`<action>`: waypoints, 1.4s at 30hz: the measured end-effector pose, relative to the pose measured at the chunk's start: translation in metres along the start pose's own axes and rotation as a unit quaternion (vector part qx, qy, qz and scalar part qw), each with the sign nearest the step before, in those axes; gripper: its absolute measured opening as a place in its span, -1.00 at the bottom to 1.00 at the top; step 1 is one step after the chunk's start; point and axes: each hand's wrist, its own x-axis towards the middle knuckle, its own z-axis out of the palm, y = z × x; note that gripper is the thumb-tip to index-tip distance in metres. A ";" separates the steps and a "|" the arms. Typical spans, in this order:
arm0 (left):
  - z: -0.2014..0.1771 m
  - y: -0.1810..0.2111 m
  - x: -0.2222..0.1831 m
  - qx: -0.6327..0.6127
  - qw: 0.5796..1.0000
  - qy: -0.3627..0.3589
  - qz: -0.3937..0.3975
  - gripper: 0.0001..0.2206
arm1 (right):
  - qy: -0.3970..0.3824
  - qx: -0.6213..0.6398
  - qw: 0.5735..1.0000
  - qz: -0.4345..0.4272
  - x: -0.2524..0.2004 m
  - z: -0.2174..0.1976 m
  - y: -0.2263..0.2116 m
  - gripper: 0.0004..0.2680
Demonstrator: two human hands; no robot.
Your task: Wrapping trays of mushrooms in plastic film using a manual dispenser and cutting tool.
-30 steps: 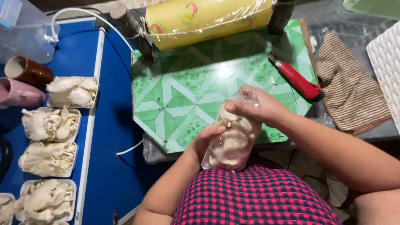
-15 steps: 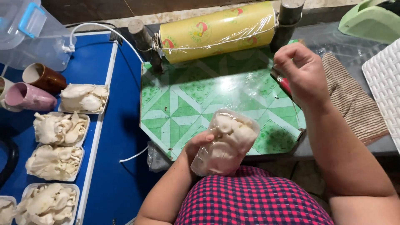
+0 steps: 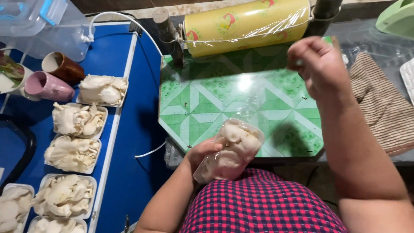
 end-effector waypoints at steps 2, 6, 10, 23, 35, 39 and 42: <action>-0.001 0.003 -0.008 0.001 1.000 0.001 0.002 -0.36 | -0.023 -0.020 1.000 0.003 -0.008 0.003 0.022 -0.90; -0.006 0.009 -0.024 0.005 1.000 -0.004 0.016 -0.33 | -0.142 -0.034 0.985 0.087 -0.032 0.030 0.063 -0.80; -0.009 0.020 -0.046 0.015 1.000 -0.002 0.022 -0.29 | -0.162 0.059 0.984 0.048 -0.034 0.047 0.080 -0.96; -0.010 0.052 -0.059 0.097 0.992 0.013 -0.082 -0.42 | -0.147 0.048 0.986 0.060 -0.051 0.034 0.071 -0.91; 0.010 0.048 -0.019 0.520 0.831 0.036 -0.196 -0.15 | -0.288 -0.143 0.930 0.179 -0.017 -0.002 -0.014 -0.75; 0.024 0.049 0.000 0.574 0.787 0.011 -0.227 -0.16 | -0.445 -0.205 0.840 0.232 -0.008 0.008 -0.006 -0.65; 0.021 0.041 -0.001 0.550 0.801 0.021 -0.236 -0.14 | -0.427 -0.175 0.873 0.161 -0.002 -0.007 -0.012 -0.77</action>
